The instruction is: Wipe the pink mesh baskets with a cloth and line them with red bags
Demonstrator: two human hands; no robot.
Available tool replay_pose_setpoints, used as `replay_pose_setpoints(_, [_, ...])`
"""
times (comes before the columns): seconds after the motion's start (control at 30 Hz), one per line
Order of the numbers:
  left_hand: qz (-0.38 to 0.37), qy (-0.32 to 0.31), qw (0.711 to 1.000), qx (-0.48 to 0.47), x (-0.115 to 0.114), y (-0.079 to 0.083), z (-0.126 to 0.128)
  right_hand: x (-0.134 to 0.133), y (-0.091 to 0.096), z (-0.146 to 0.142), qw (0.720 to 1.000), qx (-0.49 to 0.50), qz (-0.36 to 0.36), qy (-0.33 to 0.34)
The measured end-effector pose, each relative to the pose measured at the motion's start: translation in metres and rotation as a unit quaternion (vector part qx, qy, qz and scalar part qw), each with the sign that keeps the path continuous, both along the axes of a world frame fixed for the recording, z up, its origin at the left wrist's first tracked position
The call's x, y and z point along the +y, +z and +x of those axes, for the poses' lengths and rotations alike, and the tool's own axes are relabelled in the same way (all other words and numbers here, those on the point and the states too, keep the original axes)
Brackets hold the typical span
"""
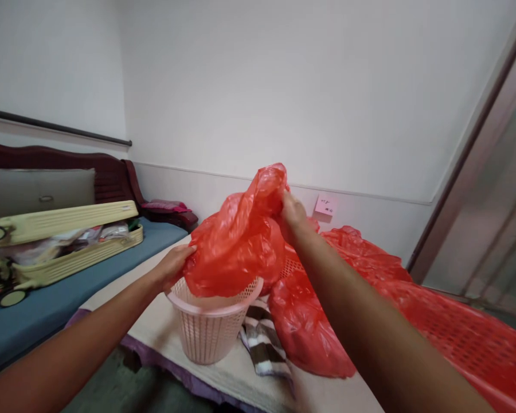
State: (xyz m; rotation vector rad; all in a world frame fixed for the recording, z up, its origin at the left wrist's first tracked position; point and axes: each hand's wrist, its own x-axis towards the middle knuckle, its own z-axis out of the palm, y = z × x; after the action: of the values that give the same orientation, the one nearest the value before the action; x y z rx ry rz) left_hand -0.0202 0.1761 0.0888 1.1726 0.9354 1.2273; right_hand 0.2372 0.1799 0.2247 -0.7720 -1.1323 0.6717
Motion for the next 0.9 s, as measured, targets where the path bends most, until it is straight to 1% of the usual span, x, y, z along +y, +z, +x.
replay_pose_setpoints(0.03, [-0.019,0.018,1.0,-0.008,0.0,-0.001,0.0,0.005,-0.01,0.002,0.999,-0.043,-0.028,-0.01])
replay_pose_setpoints(0.1, [-0.059,0.054,0.997,-0.021,0.001,-0.002,0.001,0.01,-0.029,0.008,0.99,-0.112,-0.065,-0.052])
replay_pose_setpoints(0.17, [-0.096,0.079,0.992,-0.035,0.003,-0.004,0.0,0.009,-0.042,0.017,0.978,-0.166,-0.076,-0.097])
replay_pose_setpoints(0.23, [-0.119,0.102,0.987,-0.049,0.006,-0.005,-0.002,0.004,-0.05,0.024,0.969,-0.202,-0.071,-0.126])
replay_pose_setpoints(0.3, [-0.128,0.126,0.982,-0.058,0.009,-0.006,-0.002,-0.005,-0.053,0.026,0.962,-0.238,-0.056,-0.118])
replay_pose_setpoints(0.4, [-0.124,0.137,0.98,-0.073,0.011,-0.006,0.005,-0.018,-0.058,0.017,0.952,-0.299,-0.053,-0.035])
replay_pose_setpoints(0.47, [-0.118,0.119,0.982,-0.087,0.009,-0.004,0.014,-0.022,-0.066,0.008,0.943,-0.326,-0.07,0.011])
replay_pose_setpoints(0.5, [-0.116,0.102,0.983,-0.096,0.006,-0.003,0.02,-0.022,-0.071,0.004,0.94,-0.331,-0.081,0.019])
replay_pose_setpoints(0.57, [-0.114,0.058,0.985,-0.117,0.0,0.0,0.029,-0.019,-0.084,0.001,0.938,-0.329,-0.104,0.013])
replay_pose_setpoints(0.63, [-0.114,0.011,0.984,-0.14,-0.007,0.004,0.035,-0.013,-0.096,0.005,0.942,-0.31,-0.13,-0.01])
replay_pose_setpoints(0.7, [-0.12,-0.032,0.979,-0.159,-0.012,0.008,0.035,-0.007,-0.109,0.012,0.947,-0.282,-0.153,-0.031])
replay_pose_setpoints(0.77, [-0.124,-0.071,0.974,-0.176,-0.015,0.013,0.032,-0.004,-0.12,0.019,0.951,-0.255,-0.17,-0.034])
replay_pose_setpoints(0.83, [-0.118,-0.1,0.969,-0.194,-0.015,0.018,0.025,-0.003,-0.129,0.023,0.956,-0.233,-0.181,-0.005])
replay_pose_setpoints(0.9, [-0.1,-0.113,0.965,-0.215,-0.014,0.02,0.018,-0.002,-0.137,0.023,0.96,-0.208,-0.185,0.034])
